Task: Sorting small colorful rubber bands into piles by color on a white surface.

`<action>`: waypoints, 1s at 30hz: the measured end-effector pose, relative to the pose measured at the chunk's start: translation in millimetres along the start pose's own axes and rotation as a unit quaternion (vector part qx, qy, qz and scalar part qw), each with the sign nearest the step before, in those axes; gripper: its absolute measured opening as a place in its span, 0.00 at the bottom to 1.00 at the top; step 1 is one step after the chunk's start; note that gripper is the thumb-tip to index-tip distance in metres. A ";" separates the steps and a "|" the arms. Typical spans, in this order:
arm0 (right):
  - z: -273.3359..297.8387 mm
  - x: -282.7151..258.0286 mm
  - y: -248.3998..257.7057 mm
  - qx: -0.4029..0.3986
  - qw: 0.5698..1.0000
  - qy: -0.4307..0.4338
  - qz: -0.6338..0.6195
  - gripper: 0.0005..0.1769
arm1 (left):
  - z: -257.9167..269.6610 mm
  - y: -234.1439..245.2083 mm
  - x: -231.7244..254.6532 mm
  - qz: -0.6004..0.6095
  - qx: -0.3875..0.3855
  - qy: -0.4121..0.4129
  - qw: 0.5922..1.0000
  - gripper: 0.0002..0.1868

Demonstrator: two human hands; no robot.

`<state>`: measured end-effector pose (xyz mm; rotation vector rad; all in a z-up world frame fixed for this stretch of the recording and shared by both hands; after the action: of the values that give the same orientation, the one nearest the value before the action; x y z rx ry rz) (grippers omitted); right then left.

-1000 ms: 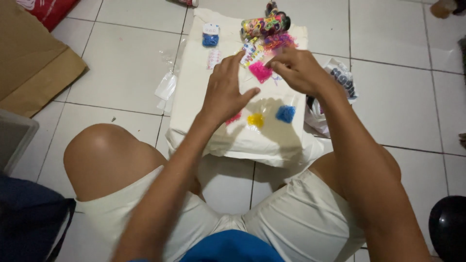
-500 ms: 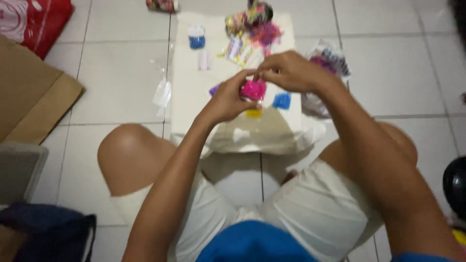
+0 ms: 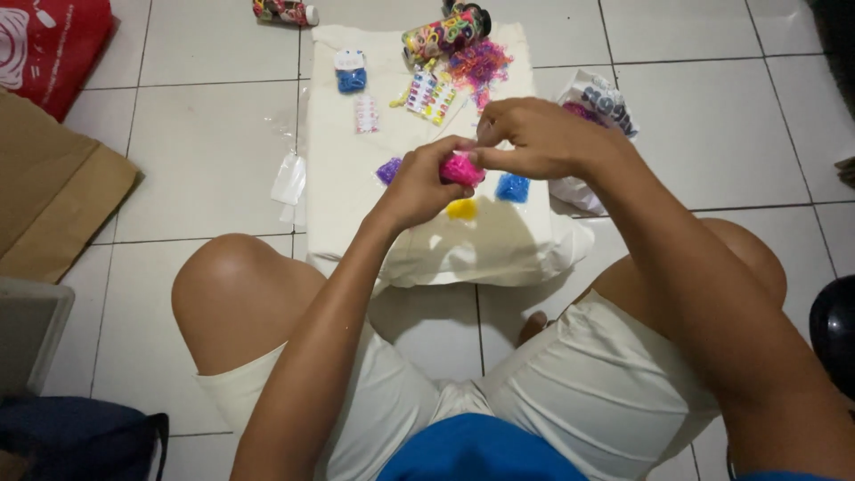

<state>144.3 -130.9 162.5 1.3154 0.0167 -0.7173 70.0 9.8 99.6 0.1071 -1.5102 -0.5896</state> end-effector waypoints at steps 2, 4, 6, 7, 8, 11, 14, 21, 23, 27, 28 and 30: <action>0.6 -4.4 -3.5 -0.028 0.999 0.002 -0.044 0.23 | -2.9 -5.0 -2.8 -0.010 -0.026 0.013 1.000 0.33; 3.0 4.8 -6.1 -0.031 0.998 -0.006 -0.061 0.26 | -3.9 -9.7 -5.5 -0.011 -0.028 0.020 0.999 0.33; 2.3 12.5 -4.5 -0.033 0.997 -0.011 -0.076 0.29 | -6.1 -9.9 -7.8 -0.016 -0.027 0.026 0.999 0.33; 3.0 12.6 -1.9 -0.014 0.997 0.005 -0.080 0.28 | -5.8 -11.2 -7.6 -0.014 -0.031 0.017 0.999 0.32; 3.9 12.7 0.5 0.005 0.996 0.021 -0.085 0.28 | -5.3 -12.7 -7.5 -0.012 -0.036 0.009 0.999 0.32; -2.4 4.2 -5.6 -0.042 0.995 0.051 -0.079 0.31 | -9.2 -15.5 -14.3 -0.014 -0.037 -0.002 0.999 0.30; -6.4 -9.3 -6.8 -0.041 0.995 0.039 -0.085 0.35 | -5.9 -12.7 -9.5 0.001 -0.038 0.004 0.999 0.29; -26.2 37.7 7.5 0.166 0.964 0.100 -0.184 0.28 | -11.0 27.1 -28.2 -0.005 0.030 0.026 0.999 0.28; -35.7 62.8 6.9 0.209 0.971 -0.003 -0.117 0.11 | -10.4 44.4 -33.9 0.043 0.051 0.051 0.997 0.24; -65.1 121.2 -31.4 0.092 0.982 -0.159 0.046 0.16 | -7.5 80.9 -31.2 0.014 0.081 0.065 0.994 0.25; -70.4 125.4 -39.0 0.049 0.979 -0.186 0.064 0.13 | -8.0 92.3 -30.1 0.010 0.083 0.053 0.995 0.27; -79.4 133.9 -54.7 0.005 0.974 -0.213 0.079 0.13 | -7.5 115.9 -28.9 0.004 0.083 0.042 0.996 0.29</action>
<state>253.1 -127.7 38.6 1.1345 -0.4335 -0.8509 113.1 119.2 121.7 0.2507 -1.4746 -0.4468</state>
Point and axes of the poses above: each hand's wrist, its own z-axis away from the middle knuckle, its own y-axis out of the back of the hand, x = y × z, the point moved 6 cm from there along -z, towards the middle knuckle, and after that the axes turned 14 degrees about -x, right-handed, at the moved point
